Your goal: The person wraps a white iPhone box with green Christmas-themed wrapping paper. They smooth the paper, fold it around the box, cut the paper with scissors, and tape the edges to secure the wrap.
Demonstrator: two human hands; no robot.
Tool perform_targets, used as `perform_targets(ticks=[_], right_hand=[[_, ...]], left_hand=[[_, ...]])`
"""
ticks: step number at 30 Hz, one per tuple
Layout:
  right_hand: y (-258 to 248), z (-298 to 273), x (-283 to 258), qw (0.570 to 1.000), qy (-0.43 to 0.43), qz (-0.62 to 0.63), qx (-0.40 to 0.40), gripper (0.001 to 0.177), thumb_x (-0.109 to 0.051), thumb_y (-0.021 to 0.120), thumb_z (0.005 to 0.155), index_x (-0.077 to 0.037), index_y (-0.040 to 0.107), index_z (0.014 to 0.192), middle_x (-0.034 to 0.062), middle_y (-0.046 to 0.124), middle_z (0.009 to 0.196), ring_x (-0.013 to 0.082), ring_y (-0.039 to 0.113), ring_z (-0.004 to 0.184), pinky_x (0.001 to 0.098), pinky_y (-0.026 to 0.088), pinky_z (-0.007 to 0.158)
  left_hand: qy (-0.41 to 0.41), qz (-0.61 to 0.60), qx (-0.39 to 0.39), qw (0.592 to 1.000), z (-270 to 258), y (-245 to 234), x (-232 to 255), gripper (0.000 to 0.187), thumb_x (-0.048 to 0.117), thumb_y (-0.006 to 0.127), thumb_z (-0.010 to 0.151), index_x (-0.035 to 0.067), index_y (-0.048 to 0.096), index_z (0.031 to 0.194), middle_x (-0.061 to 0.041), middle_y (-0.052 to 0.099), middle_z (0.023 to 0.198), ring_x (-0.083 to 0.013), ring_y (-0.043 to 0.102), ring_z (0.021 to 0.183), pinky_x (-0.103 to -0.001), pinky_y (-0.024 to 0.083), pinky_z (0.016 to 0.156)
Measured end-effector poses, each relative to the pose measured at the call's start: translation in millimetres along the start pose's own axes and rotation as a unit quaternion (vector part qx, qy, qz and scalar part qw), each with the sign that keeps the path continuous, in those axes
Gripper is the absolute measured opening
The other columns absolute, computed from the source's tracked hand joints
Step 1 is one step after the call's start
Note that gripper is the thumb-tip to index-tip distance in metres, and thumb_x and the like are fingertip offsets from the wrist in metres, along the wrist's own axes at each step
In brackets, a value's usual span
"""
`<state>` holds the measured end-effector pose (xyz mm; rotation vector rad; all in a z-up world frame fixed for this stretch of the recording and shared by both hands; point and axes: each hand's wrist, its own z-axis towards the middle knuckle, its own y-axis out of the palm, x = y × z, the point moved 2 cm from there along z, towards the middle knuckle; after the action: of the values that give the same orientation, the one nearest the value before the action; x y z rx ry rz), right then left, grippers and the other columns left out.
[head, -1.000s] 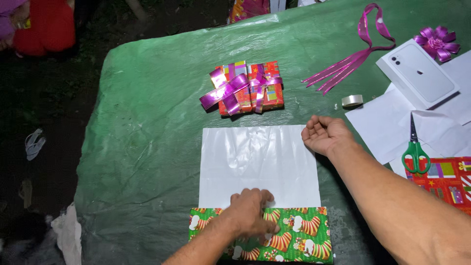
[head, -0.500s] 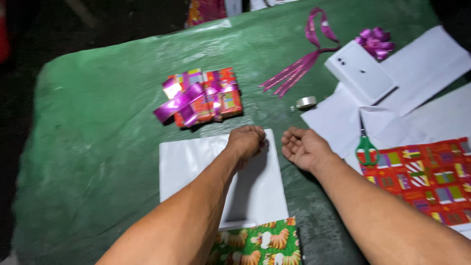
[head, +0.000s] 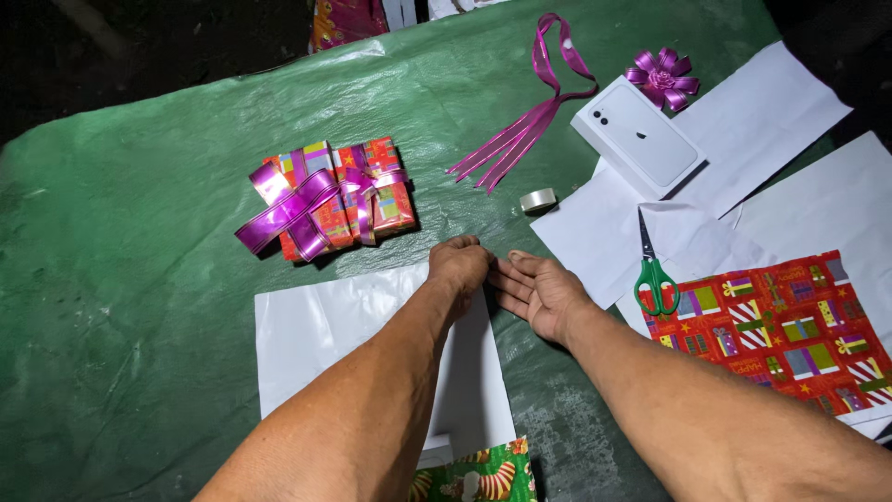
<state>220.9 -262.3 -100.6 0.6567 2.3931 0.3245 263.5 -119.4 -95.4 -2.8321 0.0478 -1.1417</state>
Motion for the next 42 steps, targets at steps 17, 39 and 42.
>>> perform_targets(ticks=[17, 39, 42], right_hand=[[-1.9, 3.0, 1.5, 1.0, 0.002, 0.0, -0.002, 0.043, -0.02, 0.056, 0.097, -0.008, 0.055, 0.138, 0.0113, 0.069, 0.127, 0.0265, 0.066, 0.12, 0.0496, 0.047, 0.109], [-0.1, -2.1, -1.8, 1.0, 0.002, -0.02, 0.005, 0.047, -0.018, 0.055, 0.098, -0.006, 0.051, 0.143, 0.0128, 0.068, 0.126, 0.0248, 0.068, 0.113, 0.0463, 0.052, 0.105], [0.1, -3.4, -2.0, 1.0, -0.003, -0.021, 0.001, 0.047, -0.018, 0.056, 0.097, -0.005, 0.051, 0.143, 0.0128, 0.069, 0.126, 0.0247, 0.068, 0.113, 0.0459, 0.052, 0.104]], left_hand=[[0.052, -0.08, 0.137, 0.986, 23.3, 14.9, -3.9, 0.021, 0.014, 0.066, 0.088, 0.001, 0.07, 0.105, -0.011, 0.073, 0.091, -0.0205, 0.07, 0.081, -0.036, 0.057, 0.072], [0.04, -0.272, -0.013, 0.961, 25.9, -21.9, 28.7, 0.07, 0.083, 0.045, 0.085, 0.016, 0.048, 0.067, 0.0, 0.043, 0.051, -0.0196, 0.051, 0.047, -0.035, 0.048, 0.052], [0.032, -0.287, -0.016, 0.957, 27.8, -23.0, 26.0, 0.07, 0.082, 0.046, 0.084, 0.015, 0.049, 0.067, -0.001, 0.045, 0.052, -0.0208, 0.053, 0.048, -0.036, 0.048, 0.052]])
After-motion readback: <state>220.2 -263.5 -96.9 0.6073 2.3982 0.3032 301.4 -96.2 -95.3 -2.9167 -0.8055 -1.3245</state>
